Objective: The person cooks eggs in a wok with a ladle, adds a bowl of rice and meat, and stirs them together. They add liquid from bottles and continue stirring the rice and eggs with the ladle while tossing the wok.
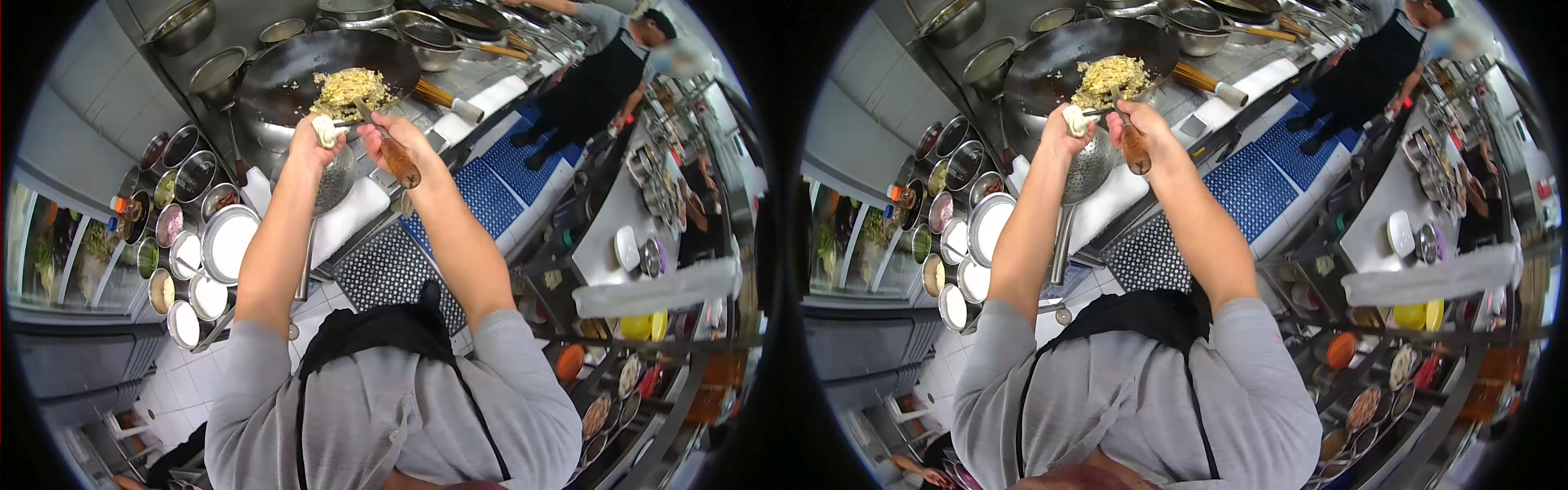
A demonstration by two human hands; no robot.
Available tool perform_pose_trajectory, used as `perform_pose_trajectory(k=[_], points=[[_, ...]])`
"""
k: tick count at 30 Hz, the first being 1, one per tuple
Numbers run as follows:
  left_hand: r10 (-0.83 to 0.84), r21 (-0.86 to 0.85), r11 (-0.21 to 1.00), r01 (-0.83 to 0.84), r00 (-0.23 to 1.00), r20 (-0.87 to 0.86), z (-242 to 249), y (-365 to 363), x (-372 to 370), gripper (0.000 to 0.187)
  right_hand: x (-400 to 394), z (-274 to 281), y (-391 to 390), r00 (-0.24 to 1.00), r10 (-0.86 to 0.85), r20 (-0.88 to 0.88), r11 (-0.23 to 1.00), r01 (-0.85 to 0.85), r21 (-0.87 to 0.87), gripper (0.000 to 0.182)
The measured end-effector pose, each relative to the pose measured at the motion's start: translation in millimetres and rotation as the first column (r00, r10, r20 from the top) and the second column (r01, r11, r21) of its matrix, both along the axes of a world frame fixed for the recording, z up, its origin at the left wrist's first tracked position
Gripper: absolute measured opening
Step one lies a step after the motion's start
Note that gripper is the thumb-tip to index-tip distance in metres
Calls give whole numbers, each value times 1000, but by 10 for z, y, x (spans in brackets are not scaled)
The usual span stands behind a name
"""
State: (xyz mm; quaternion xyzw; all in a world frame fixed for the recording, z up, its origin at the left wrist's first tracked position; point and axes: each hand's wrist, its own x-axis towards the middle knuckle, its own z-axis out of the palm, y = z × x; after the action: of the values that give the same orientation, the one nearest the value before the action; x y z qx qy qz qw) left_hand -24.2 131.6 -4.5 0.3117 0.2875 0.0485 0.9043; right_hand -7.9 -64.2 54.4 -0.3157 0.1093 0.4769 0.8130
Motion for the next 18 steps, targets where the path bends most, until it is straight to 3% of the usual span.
perform_pose_trajectory(k=[2, 3, 5, 6, 7, 9, 11, 14, 16, 17, 18], points=[[-15, 57, 998, 16, 999, -30, -9, -13, -79, 22, -190, 0, -85, 989, 11, 145, 992, 8, -125, 26], [-42, 70, 997, 42, 999, -5, -91, -10, -172, 20, -305, -49, -184, 991, 17, 130, 997, -6, -81, 22], [-100, 105, 990, 93, 993, 61, -285, -11, -432, 16, -679, -121, -505, 935, 53, 351, 989, -1, -147, 18], [-14, 126, 992, 11, 1000, 24, -158, -200, -716, 13, -853, -63, -664, 993, 29, 118, 992, -14, -124, 21], [-26, 148, 988, 30, 999, -34, -72, -293, -1027, 12, -1074, -167, -903, 986, 13, 167, 999, -6, -38, 25], [-60, 149, 987, 62, 998, -14, -97, -362, -1547, 12, -1506, -194, -1355, 996, 13, 92, 986, -28, 163, 29], [-108, 95, 989, 113, 993, -55, -21, -430, -1958, 13, -1957, -165, -1680, 998, -66, 18, 970, 60, 236, 33], [-255, -33, 967, 254, 966, -45, -143, -487, -2317, 18, -2522, 39, -2005, 971, -235, -52, 962, 240, 133, 35], [-252, -21, 967, 252, 950, -185, -111, -641, -2454, 19, -2758, 73, -2156, 950, -299, -88, 937, 310, 162, 35], [-274, -43, 962, 270, 944, -185, -56, -766, -2494, 20, -2863, 118, -2222, 936, -339, -98, 923, 351, 158, 35], [-419, -110, 906, 410, 904, -84, -213, -739, -2528, 19, -2975, 161, -2279, 918, -382, -108, 906, 395, 155, 35]])
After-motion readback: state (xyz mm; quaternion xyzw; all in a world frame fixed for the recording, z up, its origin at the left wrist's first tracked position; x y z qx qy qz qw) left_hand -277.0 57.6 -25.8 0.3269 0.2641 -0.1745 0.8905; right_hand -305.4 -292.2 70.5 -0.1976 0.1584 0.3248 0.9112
